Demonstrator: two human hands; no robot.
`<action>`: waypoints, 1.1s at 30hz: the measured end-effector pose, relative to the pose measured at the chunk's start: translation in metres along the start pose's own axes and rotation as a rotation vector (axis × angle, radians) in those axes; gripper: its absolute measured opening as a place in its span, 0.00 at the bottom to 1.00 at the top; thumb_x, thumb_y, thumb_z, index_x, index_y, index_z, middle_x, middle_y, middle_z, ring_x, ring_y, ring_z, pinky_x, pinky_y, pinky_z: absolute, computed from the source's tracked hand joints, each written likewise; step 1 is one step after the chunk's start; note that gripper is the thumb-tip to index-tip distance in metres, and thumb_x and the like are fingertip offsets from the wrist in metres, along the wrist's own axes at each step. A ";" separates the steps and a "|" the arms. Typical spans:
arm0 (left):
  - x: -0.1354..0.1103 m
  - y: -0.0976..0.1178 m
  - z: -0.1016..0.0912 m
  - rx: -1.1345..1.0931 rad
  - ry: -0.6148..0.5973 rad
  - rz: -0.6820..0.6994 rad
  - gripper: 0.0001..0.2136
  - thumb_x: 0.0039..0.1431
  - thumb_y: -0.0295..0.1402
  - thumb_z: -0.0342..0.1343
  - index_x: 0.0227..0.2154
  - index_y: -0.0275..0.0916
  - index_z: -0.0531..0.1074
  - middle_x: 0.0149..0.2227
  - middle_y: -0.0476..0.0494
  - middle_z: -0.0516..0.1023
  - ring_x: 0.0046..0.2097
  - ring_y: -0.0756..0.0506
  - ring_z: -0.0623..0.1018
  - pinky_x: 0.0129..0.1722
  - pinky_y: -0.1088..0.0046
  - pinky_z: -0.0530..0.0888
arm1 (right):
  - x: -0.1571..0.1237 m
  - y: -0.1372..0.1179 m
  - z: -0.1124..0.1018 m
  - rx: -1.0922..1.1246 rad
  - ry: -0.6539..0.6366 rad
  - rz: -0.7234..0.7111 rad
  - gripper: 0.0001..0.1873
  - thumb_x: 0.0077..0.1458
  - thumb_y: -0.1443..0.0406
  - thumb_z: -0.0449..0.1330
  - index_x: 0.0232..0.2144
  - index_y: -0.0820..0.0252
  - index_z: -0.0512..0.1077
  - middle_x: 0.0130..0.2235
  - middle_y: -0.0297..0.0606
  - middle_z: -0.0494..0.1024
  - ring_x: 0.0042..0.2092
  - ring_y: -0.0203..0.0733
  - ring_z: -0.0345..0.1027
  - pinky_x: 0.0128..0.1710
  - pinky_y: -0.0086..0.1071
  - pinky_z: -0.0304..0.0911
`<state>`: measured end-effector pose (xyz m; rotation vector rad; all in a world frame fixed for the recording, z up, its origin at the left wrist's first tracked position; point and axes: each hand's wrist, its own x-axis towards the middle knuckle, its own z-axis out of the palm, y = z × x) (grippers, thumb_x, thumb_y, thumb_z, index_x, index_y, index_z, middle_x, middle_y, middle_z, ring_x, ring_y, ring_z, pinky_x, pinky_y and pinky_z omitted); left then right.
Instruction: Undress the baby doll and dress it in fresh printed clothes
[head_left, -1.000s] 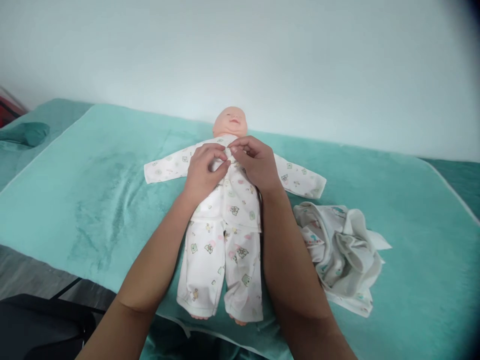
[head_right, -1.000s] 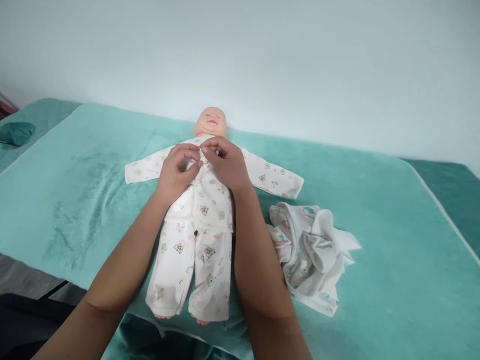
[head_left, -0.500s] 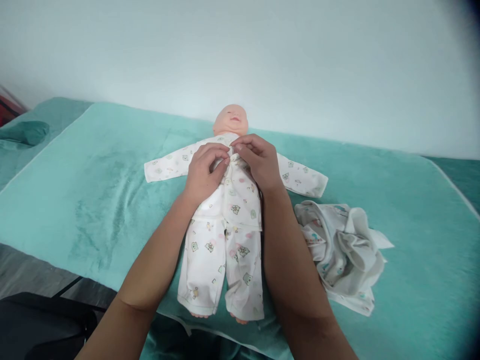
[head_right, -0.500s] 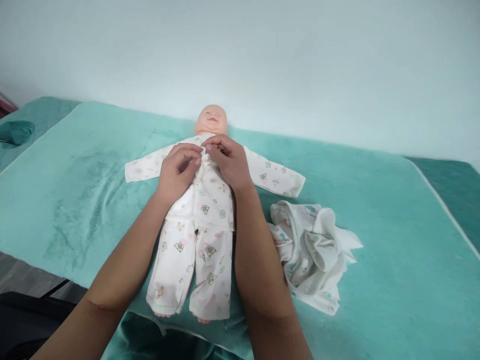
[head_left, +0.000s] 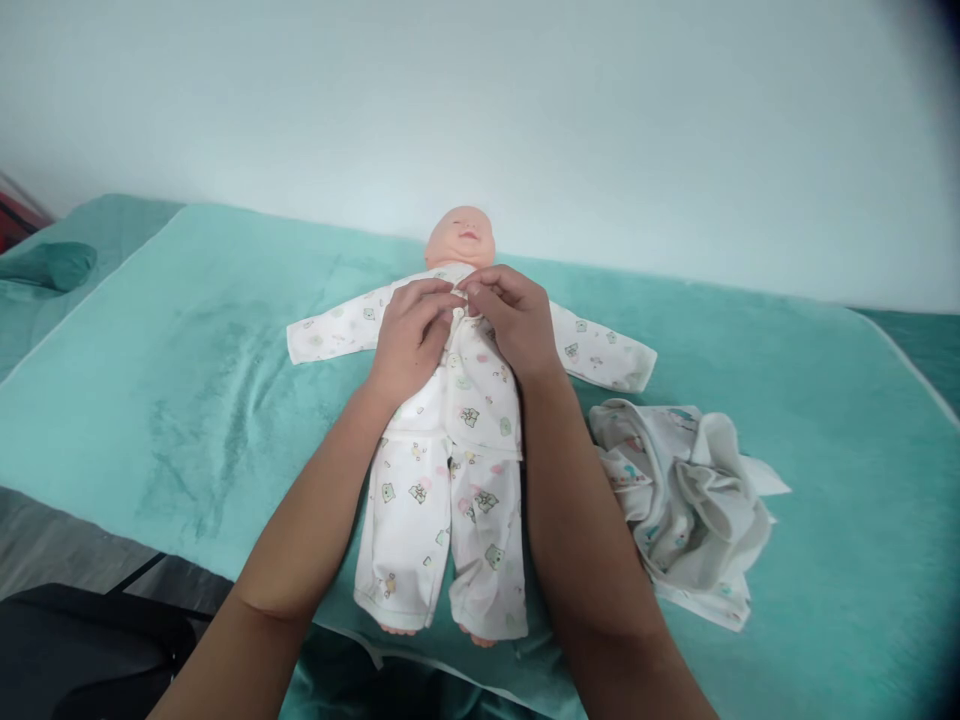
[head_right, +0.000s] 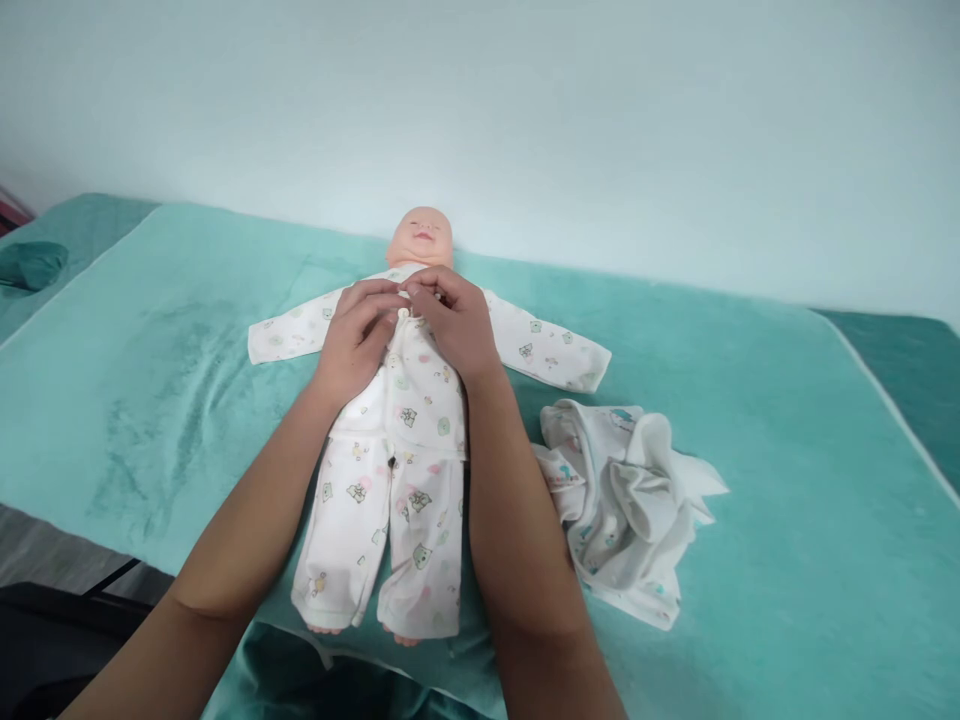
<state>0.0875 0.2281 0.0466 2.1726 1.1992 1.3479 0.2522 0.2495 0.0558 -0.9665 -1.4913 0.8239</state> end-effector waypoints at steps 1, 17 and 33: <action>0.000 0.000 0.000 0.004 -0.007 -0.005 0.11 0.70 0.32 0.49 0.42 0.47 0.77 0.56 0.43 0.77 0.60 0.42 0.73 0.65 0.57 0.68 | 0.000 0.001 0.001 -0.008 0.022 0.005 0.10 0.60 0.56 0.62 0.33 0.55 0.76 0.28 0.31 0.71 0.32 0.38 0.65 0.36 0.34 0.64; -0.001 0.000 -0.041 -0.220 -0.429 -0.075 0.04 0.62 0.39 0.64 0.36 0.47 0.80 0.70 0.47 0.64 0.73 0.35 0.60 0.69 0.45 0.66 | -0.016 -0.052 -0.023 -0.227 -0.421 0.142 0.04 0.59 0.64 0.64 0.33 0.55 0.79 0.31 0.32 0.77 0.28 0.33 0.61 0.26 0.31 0.53; 0.000 0.007 -0.032 -0.102 -0.361 0.019 0.08 0.55 0.27 0.62 0.28 0.42 0.68 0.66 0.43 0.70 0.69 0.34 0.65 0.63 0.46 0.71 | -0.011 -0.045 -0.017 0.014 -0.432 0.227 0.10 0.59 0.58 0.67 0.36 0.57 0.74 0.26 0.29 0.77 0.22 0.29 0.51 0.19 0.29 0.44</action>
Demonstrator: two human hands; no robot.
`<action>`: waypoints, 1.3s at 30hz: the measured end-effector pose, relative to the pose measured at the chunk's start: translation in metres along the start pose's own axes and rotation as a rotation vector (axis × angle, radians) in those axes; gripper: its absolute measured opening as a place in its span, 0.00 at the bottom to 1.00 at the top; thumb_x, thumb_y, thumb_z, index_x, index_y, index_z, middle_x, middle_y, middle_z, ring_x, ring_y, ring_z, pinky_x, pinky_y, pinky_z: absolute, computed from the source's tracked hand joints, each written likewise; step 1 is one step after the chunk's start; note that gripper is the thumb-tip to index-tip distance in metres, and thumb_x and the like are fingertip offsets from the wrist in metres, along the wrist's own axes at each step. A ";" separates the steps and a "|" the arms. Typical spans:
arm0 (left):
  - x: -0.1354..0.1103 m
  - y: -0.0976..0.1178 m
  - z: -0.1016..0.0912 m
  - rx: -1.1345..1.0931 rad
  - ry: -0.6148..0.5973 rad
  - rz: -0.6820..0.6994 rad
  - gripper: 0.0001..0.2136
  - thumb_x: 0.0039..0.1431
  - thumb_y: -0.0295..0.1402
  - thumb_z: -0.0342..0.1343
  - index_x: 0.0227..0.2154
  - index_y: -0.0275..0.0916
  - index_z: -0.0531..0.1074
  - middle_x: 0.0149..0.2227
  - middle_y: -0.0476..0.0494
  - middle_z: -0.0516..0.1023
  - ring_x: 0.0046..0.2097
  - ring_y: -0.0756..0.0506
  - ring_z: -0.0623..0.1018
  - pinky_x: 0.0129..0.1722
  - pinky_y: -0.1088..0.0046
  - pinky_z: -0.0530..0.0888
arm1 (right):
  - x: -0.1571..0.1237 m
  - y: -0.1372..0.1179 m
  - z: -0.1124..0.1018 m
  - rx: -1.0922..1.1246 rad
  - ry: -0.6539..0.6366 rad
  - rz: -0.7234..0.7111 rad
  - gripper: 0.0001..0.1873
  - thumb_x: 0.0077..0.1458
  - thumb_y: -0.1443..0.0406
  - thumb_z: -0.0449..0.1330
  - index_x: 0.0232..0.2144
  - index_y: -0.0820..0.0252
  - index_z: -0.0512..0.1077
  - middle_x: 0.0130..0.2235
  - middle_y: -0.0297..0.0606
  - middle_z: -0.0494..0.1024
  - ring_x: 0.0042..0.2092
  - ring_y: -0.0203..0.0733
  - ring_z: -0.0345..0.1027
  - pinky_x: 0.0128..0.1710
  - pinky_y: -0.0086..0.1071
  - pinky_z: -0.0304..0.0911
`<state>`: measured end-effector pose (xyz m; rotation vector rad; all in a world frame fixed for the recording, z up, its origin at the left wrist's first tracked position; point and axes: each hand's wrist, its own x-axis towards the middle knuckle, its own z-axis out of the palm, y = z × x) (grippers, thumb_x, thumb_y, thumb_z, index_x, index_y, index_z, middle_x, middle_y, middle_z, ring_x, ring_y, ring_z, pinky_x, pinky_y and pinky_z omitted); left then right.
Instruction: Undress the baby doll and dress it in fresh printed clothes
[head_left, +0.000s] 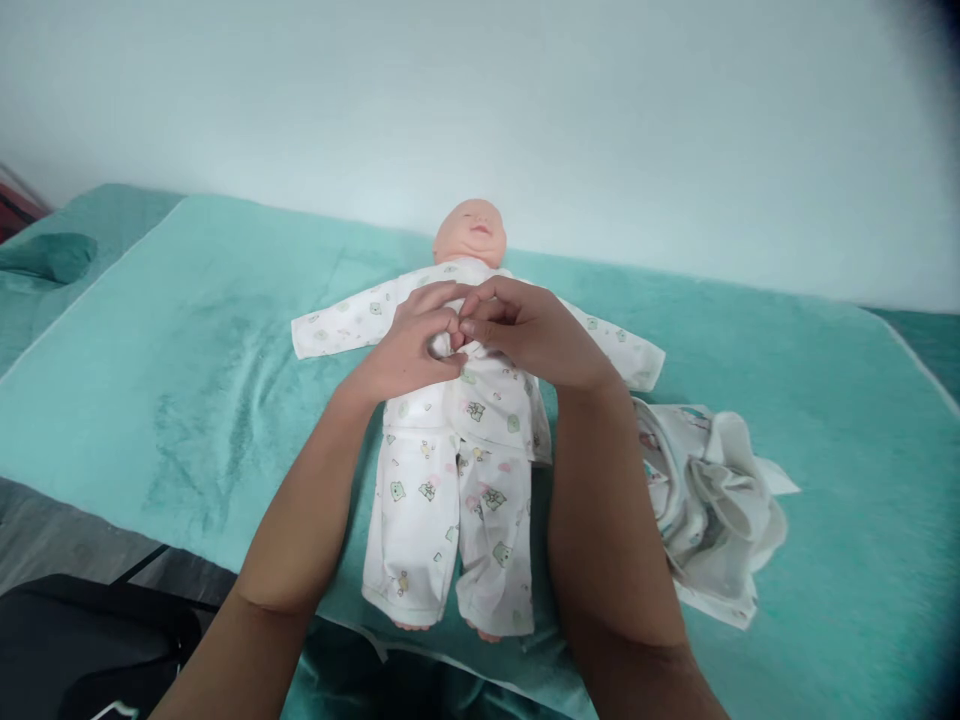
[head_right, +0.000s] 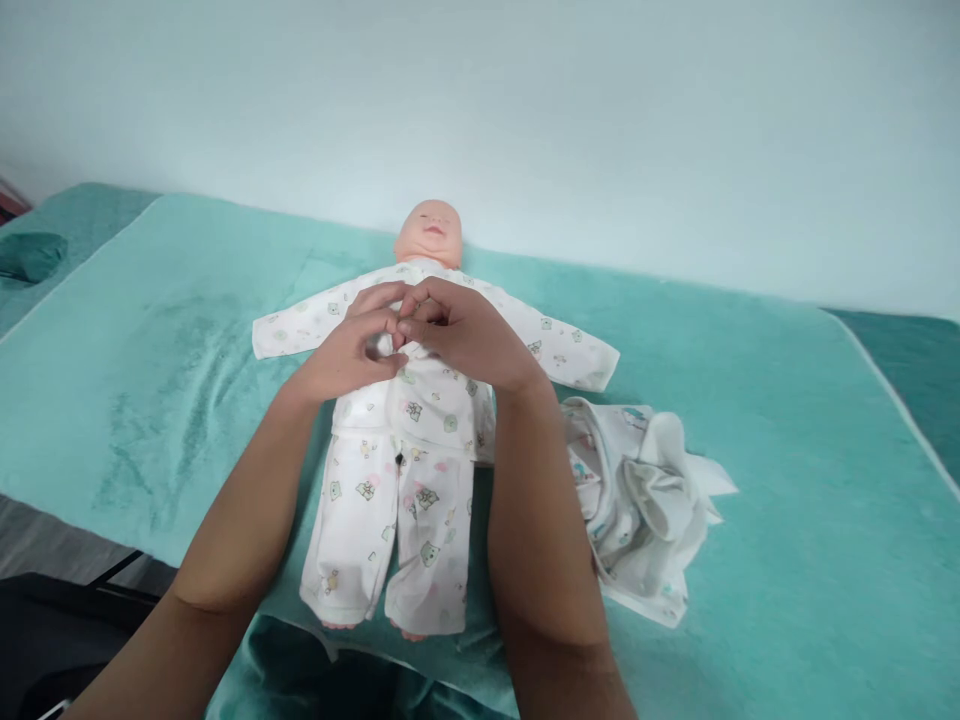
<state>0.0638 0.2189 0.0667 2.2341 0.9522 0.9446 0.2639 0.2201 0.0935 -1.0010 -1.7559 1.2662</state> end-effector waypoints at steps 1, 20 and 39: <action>0.000 0.000 0.001 0.007 0.003 0.000 0.08 0.55 0.28 0.63 0.28 0.42 0.68 0.66 0.43 0.70 0.69 0.34 0.65 0.64 0.46 0.70 | 0.000 0.000 0.000 0.010 0.002 -0.004 0.10 0.59 0.58 0.67 0.35 0.57 0.74 0.26 0.29 0.77 0.21 0.29 0.51 0.19 0.29 0.44; 0.000 -0.008 -0.002 -0.048 -0.010 0.000 0.14 0.58 0.39 0.68 0.25 0.41 0.68 0.66 0.46 0.70 0.70 0.36 0.65 0.63 0.48 0.70 | 0.003 0.010 0.002 0.117 0.066 -0.024 0.10 0.56 0.57 0.69 0.34 0.55 0.75 0.25 0.28 0.74 0.21 0.29 0.53 0.20 0.29 0.47; 0.005 -0.031 0.002 -0.186 0.671 -0.399 0.13 0.55 0.25 0.56 0.24 0.42 0.56 0.28 0.52 0.67 0.35 0.49 0.71 0.36 0.73 0.68 | 0.016 0.025 0.008 0.232 0.645 -0.108 0.18 0.61 0.49 0.63 0.28 0.54 0.69 0.20 0.26 0.59 0.21 0.32 0.51 0.22 0.29 0.51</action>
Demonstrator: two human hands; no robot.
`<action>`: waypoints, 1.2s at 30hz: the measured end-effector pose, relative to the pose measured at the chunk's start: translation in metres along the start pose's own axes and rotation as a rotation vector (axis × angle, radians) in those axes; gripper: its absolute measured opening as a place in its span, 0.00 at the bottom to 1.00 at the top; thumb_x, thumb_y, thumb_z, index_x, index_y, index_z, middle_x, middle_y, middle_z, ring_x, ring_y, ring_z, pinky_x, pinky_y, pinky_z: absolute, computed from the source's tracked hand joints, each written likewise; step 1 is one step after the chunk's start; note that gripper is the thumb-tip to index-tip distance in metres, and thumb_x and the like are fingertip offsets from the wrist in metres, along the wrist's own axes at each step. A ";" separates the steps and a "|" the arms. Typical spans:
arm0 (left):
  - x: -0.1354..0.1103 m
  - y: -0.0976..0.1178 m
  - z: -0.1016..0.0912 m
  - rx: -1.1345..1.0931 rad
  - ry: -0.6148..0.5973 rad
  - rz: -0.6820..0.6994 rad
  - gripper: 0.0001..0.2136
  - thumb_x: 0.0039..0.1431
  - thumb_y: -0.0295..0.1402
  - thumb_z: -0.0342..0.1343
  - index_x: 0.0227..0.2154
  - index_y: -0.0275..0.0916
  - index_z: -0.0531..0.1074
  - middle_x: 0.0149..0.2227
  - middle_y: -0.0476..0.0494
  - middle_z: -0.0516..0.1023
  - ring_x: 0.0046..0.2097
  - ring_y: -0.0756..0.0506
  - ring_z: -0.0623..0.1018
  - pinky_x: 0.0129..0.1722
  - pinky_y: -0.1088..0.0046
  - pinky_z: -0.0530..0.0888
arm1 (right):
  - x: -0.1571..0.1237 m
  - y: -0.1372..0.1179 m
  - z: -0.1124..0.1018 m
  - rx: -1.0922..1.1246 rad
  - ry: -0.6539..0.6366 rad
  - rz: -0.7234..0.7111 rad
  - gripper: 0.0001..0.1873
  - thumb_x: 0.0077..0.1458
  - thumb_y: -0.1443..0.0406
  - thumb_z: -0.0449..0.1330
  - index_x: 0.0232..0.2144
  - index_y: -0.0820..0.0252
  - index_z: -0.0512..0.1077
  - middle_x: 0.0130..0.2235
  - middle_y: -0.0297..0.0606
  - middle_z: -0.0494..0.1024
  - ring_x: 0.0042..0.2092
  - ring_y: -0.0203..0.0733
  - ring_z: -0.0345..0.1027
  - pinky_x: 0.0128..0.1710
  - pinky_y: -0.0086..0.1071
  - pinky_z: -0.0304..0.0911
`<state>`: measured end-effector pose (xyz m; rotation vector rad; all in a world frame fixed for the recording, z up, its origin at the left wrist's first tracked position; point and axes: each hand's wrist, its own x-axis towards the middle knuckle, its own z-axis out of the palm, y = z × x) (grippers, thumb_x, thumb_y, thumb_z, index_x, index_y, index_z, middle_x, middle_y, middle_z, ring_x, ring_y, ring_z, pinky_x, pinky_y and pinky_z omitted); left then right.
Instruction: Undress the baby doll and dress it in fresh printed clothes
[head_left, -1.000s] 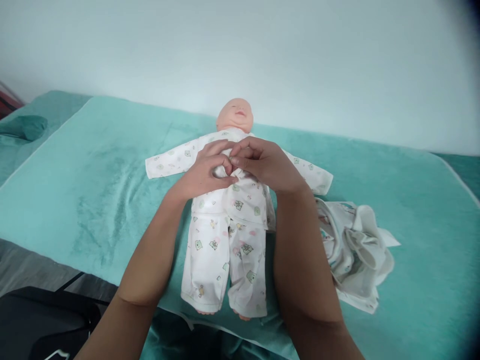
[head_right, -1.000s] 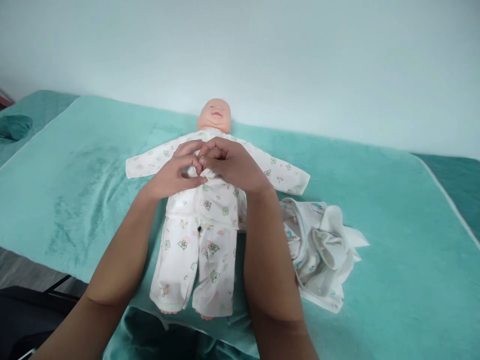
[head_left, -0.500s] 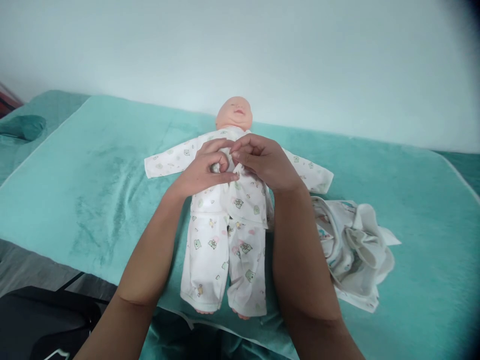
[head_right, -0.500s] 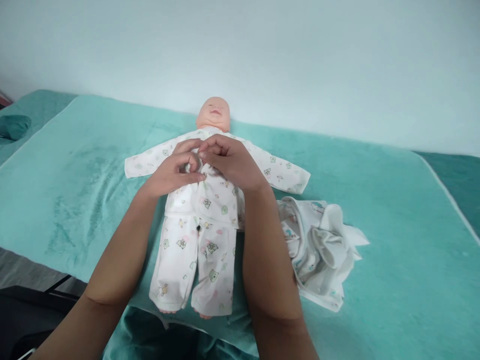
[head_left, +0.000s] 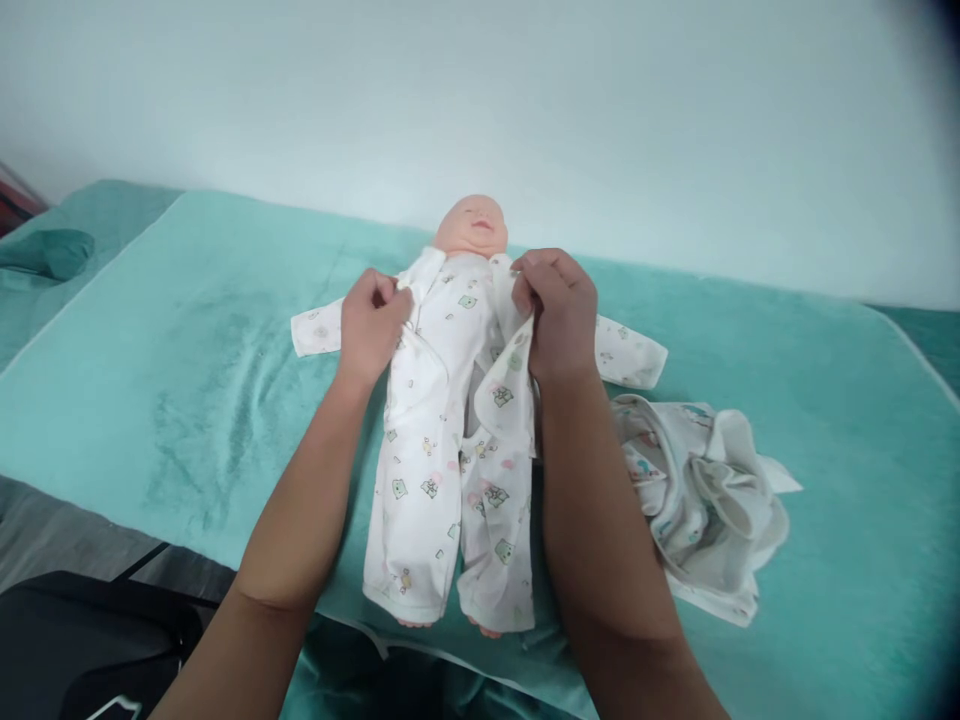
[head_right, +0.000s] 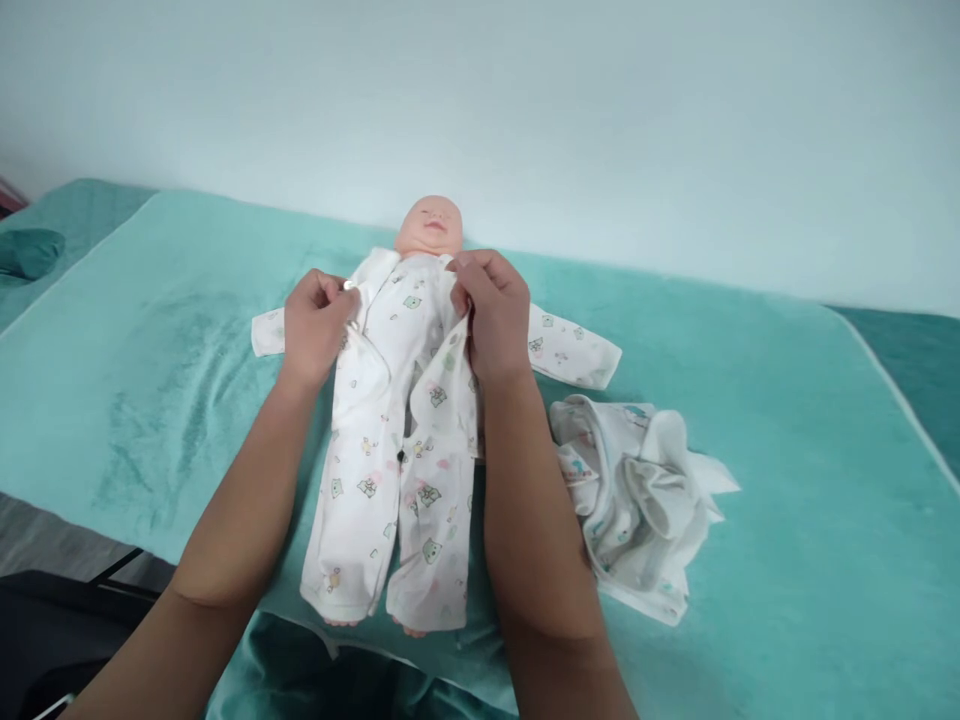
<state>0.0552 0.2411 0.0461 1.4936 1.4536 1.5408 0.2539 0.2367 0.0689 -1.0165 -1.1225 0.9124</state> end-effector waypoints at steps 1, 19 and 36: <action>0.003 -0.003 -0.003 -0.012 0.056 -0.036 0.12 0.54 0.25 0.56 0.24 0.42 0.56 0.27 0.53 0.64 0.33 0.50 0.69 0.35 0.74 0.67 | 0.002 0.001 -0.001 0.001 0.036 -0.020 0.18 0.61 0.49 0.62 0.27 0.54 0.68 0.20 0.26 0.59 0.22 0.33 0.51 0.23 0.30 0.53; 0.015 -0.016 -0.043 0.751 0.130 -0.087 0.16 0.55 0.15 0.47 0.38 0.43 0.69 0.49 0.40 0.75 0.48 0.39 0.76 0.46 0.60 0.71 | 0.017 0.027 -0.133 -0.690 0.326 0.270 0.05 0.47 0.63 0.64 0.22 0.55 0.73 0.23 0.31 0.70 0.25 0.37 0.59 0.28 0.35 0.56; 0.013 -0.022 -0.006 0.748 -0.331 0.383 0.21 0.71 0.31 0.43 0.60 0.48 0.72 0.64 0.45 0.74 0.65 0.41 0.71 0.65 0.57 0.64 | -0.012 0.037 -0.051 -0.944 -0.258 -0.297 0.26 0.71 0.59 0.43 0.65 0.51 0.66 0.68 0.43 0.70 0.69 0.51 0.62 0.70 0.56 0.54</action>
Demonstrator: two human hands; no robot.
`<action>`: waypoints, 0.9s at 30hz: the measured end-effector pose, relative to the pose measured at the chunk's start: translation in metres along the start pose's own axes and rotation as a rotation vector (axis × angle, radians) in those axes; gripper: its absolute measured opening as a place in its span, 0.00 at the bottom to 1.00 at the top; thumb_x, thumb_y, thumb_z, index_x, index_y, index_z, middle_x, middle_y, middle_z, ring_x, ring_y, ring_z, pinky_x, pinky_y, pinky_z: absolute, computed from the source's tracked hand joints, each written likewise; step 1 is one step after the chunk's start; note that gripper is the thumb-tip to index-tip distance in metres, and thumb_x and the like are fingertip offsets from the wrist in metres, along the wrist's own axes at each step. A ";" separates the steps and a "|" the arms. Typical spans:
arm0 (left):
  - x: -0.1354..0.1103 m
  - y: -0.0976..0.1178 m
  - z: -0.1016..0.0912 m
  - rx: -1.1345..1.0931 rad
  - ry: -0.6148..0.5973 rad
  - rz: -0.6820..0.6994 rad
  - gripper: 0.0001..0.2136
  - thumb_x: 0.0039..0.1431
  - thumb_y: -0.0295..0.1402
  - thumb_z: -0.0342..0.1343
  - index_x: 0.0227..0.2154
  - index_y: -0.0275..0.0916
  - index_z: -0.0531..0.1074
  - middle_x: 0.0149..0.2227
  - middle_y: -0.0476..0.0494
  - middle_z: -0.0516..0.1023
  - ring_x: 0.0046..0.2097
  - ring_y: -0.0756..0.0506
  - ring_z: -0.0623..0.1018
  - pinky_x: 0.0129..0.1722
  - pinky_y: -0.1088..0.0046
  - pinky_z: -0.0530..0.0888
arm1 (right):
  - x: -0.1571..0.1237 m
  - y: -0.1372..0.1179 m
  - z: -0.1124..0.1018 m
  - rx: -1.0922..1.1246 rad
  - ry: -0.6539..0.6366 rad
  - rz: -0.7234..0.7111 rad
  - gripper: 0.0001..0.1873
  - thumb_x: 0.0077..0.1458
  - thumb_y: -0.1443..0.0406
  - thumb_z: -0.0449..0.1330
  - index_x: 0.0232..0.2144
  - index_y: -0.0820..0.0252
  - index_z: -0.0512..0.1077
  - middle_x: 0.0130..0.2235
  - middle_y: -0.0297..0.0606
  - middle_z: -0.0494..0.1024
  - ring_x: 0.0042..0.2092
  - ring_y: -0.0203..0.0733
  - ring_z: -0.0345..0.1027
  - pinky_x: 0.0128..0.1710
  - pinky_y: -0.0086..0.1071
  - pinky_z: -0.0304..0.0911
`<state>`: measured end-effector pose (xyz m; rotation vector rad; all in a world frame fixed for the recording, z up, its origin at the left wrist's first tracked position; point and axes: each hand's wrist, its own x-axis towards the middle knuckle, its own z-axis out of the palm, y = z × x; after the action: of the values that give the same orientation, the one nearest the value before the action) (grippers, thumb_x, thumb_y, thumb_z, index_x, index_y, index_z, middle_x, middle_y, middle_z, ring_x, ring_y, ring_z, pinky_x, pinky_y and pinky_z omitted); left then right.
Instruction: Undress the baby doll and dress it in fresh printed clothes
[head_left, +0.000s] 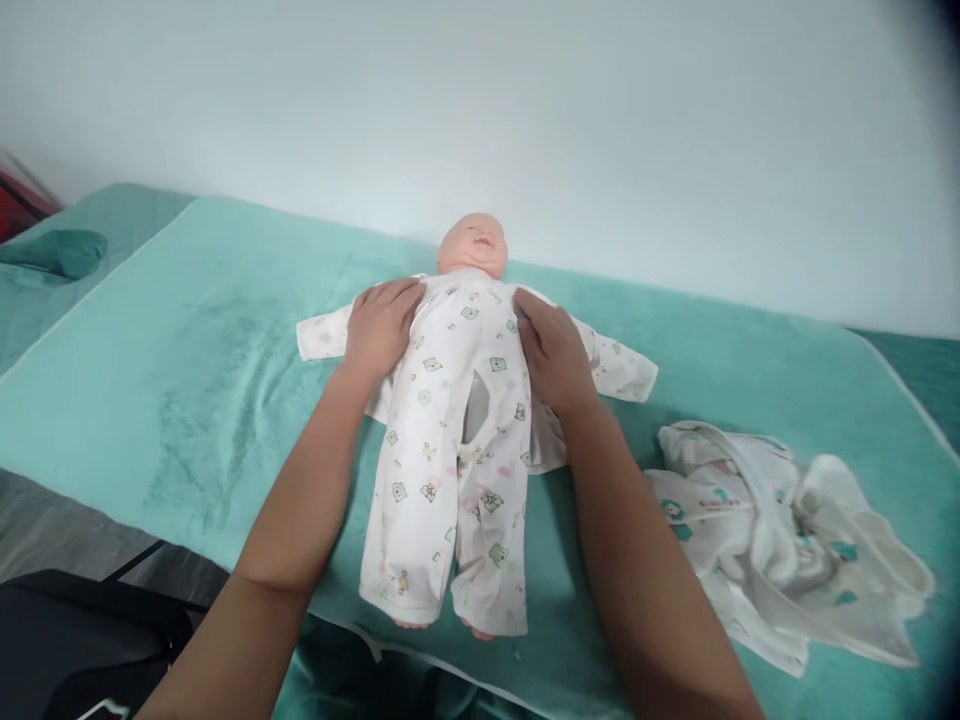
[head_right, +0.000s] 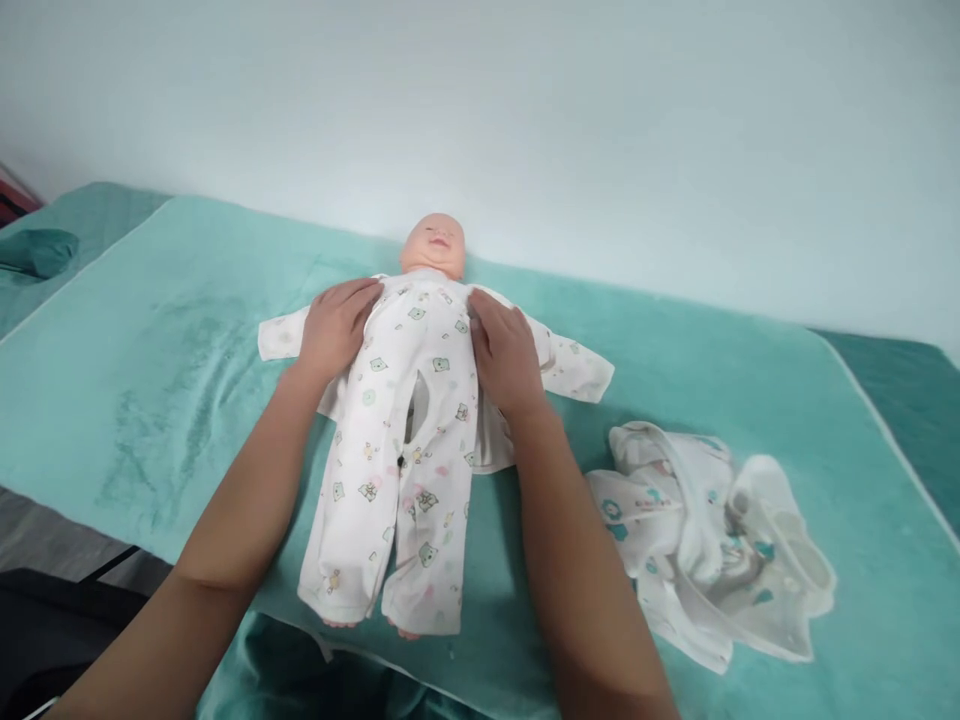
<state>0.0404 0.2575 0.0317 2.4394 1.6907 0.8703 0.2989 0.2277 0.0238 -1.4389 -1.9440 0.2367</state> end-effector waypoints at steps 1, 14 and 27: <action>0.001 -0.003 0.001 0.004 -0.004 -0.031 0.21 0.72 0.33 0.43 0.61 0.49 0.72 0.64 0.45 0.75 0.64 0.40 0.72 0.64 0.57 0.64 | 0.004 0.004 0.000 -0.051 -0.013 0.016 0.26 0.71 0.60 0.42 0.65 0.51 0.66 0.68 0.44 0.69 0.69 0.52 0.61 0.70 0.58 0.51; 0.005 -0.017 -0.001 0.143 0.050 -0.407 0.19 0.69 0.31 0.45 0.56 0.46 0.76 0.53 0.38 0.81 0.55 0.35 0.76 0.55 0.57 0.66 | 0.022 0.011 -0.023 -0.070 0.079 0.225 0.19 0.62 0.67 0.51 0.50 0.56 0.77 0.53 0.48 0.81 0.57 0.56 0.71 0.60 0.50 0.62; 0.001 -0.019 -0.003 0.155 0.028 -0.423 0.17 0.73 0.38 0.45 0.55 0.47 0.76 0.55 0.39 0.80 0.56 0.36 0.76 0.52 0.59 0.67 | 0.117 -0.129 0.048 -0.498 -0.630 -0.274 0.16 0.64 0.67 0.52 0.50 0.63 0.74 0.53 0.53 0.77 0.52 0.55 0.70 0.42 0.40 0.64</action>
<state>0.0229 0.2651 0.0283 2.0285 2.2417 0.7410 0.1539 0.2970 0.1052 -1.4839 -2.8438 0.0816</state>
